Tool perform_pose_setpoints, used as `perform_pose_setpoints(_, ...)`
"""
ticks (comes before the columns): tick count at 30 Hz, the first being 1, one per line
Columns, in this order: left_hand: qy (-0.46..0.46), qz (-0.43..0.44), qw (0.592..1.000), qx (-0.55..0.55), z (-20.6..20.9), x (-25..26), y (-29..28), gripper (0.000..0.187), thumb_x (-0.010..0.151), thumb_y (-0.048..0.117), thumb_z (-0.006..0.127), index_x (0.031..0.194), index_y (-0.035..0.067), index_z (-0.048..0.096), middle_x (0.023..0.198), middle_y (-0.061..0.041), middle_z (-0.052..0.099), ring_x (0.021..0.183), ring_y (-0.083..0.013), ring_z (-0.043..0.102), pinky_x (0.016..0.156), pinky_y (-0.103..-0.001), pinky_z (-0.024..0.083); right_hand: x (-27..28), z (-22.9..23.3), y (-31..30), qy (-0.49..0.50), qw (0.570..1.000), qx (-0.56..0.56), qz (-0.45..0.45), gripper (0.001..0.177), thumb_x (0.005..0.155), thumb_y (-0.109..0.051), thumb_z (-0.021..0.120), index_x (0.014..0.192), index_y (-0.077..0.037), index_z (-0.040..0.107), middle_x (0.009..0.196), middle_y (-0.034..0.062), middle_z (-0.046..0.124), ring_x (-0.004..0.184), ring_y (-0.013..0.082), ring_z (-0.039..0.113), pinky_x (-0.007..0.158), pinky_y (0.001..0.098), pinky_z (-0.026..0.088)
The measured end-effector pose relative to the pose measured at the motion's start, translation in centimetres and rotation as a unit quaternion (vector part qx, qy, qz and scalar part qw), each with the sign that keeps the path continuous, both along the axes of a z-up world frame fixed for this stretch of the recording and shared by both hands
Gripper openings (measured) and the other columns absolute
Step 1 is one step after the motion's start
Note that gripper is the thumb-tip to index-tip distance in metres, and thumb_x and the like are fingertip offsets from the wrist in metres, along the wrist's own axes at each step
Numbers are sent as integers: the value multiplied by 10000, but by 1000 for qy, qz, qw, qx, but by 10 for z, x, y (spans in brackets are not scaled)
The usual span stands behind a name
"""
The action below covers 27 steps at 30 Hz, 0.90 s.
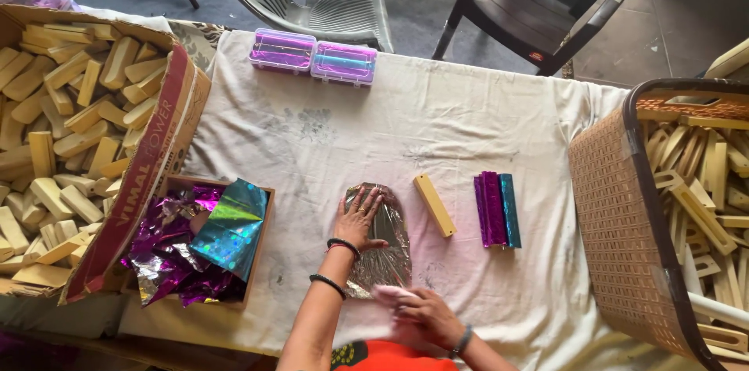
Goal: Wrapping wooden blocks with decorative foil and cleaning plastic containers.
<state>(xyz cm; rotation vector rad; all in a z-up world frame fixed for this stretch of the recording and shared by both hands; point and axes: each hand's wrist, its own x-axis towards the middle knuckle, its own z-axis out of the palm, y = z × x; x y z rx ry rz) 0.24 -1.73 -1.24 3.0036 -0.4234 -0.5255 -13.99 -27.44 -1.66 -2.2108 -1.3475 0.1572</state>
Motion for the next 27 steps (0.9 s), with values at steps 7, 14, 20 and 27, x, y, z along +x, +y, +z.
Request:
perform_pose_setpoints(7, 15, 11, 1000, 0, 8, -1, -3, 1305, 655, 889, 655, 1645, 281, 63, 1727, 79, -25, 1582, -196, -69, 1252, -588, 26, 6, 30, -136, 511, 651, 134, -545, 294, 1019, -210, 577, 1215, -148, 787, 1135, 213, 806, 987, 305, 736, 869, 388, 599)
perform_pose_setpoints(14, 8, 9, 1000, 7, 2, -1, -4, 1304, 657, 891, 645, 1651, 280, 61, 1728, 75, -45, 1585, -204, -79, 1249, -587, 25, 38, 35, -66, 66, 889, -70, -447, 393, 907, -190, 639, 1298, -213, 673, 1464, 7, 588, 1404, 206, 471, 1206, 456, 348)
perform_pose_setpoints(20, -8, 8, 1000, 4, -15, 1, -4, 1306, 662, 888, 641, 1652, 273, 54, 1726, 76, -44, 1581, -210, -64, 1232, -618, 37, 103, 6, 69, 124, 936, -11, -330, 522, 970, -230, 596, 1466, -94, 507, 1610, 84, 406, 1457, 281, 408, 1203, 449, 364)
perform_pose_setpoints(27, -53, 1, 998, 35, -6, -6, -10, 1285, 687, 837, 672, 1661, 223, 103, 1737, -16, -19, 1595, -244, -33, 1263, -559, 41, 138, 14, 71, 121, 901, -253, -331, 919, 873, -525, 720, 1586, -167, 263, 1700, 38, 137, 1556, 231, 177, 1206, 469, 310)
